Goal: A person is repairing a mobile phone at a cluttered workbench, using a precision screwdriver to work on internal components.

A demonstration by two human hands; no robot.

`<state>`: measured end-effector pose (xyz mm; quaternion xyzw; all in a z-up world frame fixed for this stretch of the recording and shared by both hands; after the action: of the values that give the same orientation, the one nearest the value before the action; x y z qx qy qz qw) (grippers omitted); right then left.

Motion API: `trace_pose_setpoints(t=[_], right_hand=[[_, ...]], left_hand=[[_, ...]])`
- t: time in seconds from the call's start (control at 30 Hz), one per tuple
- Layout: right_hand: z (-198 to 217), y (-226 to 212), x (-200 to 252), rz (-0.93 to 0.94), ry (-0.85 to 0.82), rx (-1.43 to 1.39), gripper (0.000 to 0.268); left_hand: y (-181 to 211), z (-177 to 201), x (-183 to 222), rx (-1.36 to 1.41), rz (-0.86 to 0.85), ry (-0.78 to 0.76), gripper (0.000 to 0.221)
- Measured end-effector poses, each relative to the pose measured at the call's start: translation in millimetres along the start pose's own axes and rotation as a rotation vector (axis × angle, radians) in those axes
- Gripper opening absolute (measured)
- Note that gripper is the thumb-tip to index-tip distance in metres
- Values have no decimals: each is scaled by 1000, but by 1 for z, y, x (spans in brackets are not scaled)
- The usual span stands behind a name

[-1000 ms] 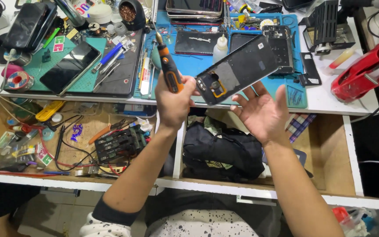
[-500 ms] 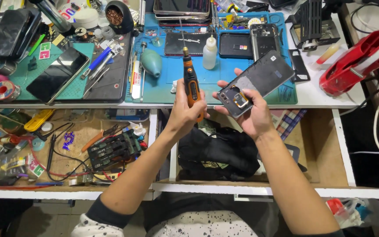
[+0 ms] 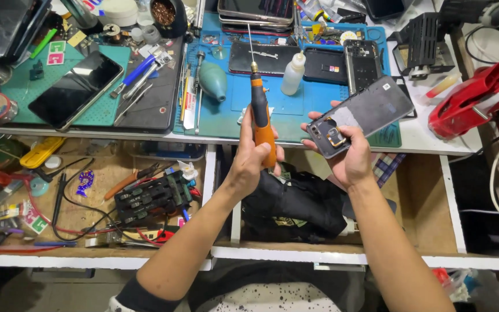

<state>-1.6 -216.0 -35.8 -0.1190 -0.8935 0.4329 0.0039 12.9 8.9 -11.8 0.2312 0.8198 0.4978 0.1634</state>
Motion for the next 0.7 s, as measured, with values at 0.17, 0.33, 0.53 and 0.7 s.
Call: trace_pose_setpoints(t=[0.17, 0.33, 0.53, 0.7], right_hand=[[-9, -7, -16, 28, 23, 24, 60], [-24, -8, -40, 50, 45, -45, 64], [-4, 16, -41, 25, 112, -240, 65], [-2, 14, -26, 16, 127, -250, 68]], left_hand=[[-13, 7, 1, -138, -28, 75, 83], [-17, 9, 4, -279, 38, 237, 60], [10, 4, 0, -127, 39, 14, 78], [6, -1, 7, 28, 61, -151, 103]])
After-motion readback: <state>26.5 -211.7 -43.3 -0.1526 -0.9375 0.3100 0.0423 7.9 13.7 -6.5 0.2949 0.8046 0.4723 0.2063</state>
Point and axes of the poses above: each hand's wrist, its own x-axis away from the middle knuckle, its own z-axis out of the back of the hand, y = z × x, the point moved 1 cm from there along -x, towards the middle knuckle, and after that the axes turned 14 degrees about z, right-handed, at the moved point
